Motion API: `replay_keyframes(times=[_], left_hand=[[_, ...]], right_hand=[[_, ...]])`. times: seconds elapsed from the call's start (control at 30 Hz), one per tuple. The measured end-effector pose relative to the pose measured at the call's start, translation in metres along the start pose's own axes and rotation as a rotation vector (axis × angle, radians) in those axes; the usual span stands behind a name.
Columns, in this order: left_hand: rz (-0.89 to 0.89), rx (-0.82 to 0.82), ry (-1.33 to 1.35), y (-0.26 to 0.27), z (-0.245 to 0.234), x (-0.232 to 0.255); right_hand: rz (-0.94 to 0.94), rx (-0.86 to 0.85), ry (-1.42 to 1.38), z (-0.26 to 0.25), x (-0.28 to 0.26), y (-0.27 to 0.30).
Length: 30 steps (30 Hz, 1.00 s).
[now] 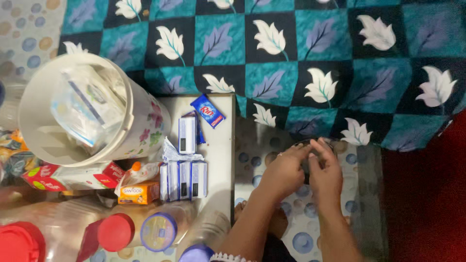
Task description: The person organizes various items by taking small packets from a shelf, placing them into a black plastic bag, and then sorting other small objects and a tube from the shelf into the bag before placing the bag back on the shelf.
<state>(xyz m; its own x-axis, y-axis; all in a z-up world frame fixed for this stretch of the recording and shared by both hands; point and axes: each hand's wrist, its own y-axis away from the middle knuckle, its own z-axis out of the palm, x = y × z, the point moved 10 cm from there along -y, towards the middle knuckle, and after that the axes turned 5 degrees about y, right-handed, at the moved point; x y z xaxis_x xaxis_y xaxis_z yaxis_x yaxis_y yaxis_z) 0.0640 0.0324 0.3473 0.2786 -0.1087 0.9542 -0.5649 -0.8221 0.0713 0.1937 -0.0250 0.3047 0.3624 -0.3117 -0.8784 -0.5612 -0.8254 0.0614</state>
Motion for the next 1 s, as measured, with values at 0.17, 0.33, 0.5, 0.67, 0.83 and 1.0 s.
replay_keyframes(times=[0.17, 0.33, 0.5, 0.67, 0.83, 1.0], left_hand=[[0.282, 0.047, -0.18, 0.017, -0.038, 0.141], [0.433, 0.095, -0.262, 0.029, -0.072, 0.254], [0.549, 0.147, -0.325, 0.044, -0.105, 0.343], [0.684, 0.202, -0.382, 0.057, -0.133, 0.418], [0.795, 0.227, -0.359, 0.069, -0.154, 0.474], [0.88, 0.229, -0.349, 0.075, -0.156, 0.504]], right_hand=[[-0.21, 0.078, -0.012, -0.071, -0.155, 0.015], [-0.299, 0.204, 0.184, -0.13, -0.258, 0.024], [-0.333, 0.276, 0.159, -0.171, -0.34, 0.037], [-0.34, 0.346, 0.22, -0.206, -0.401, 0.049], [-0.411, 0.455, 0.195, -0.248, -0.45, 0.067], [-0.557, 0.584, 0.201, -0.283, -0.478, 0.085]])
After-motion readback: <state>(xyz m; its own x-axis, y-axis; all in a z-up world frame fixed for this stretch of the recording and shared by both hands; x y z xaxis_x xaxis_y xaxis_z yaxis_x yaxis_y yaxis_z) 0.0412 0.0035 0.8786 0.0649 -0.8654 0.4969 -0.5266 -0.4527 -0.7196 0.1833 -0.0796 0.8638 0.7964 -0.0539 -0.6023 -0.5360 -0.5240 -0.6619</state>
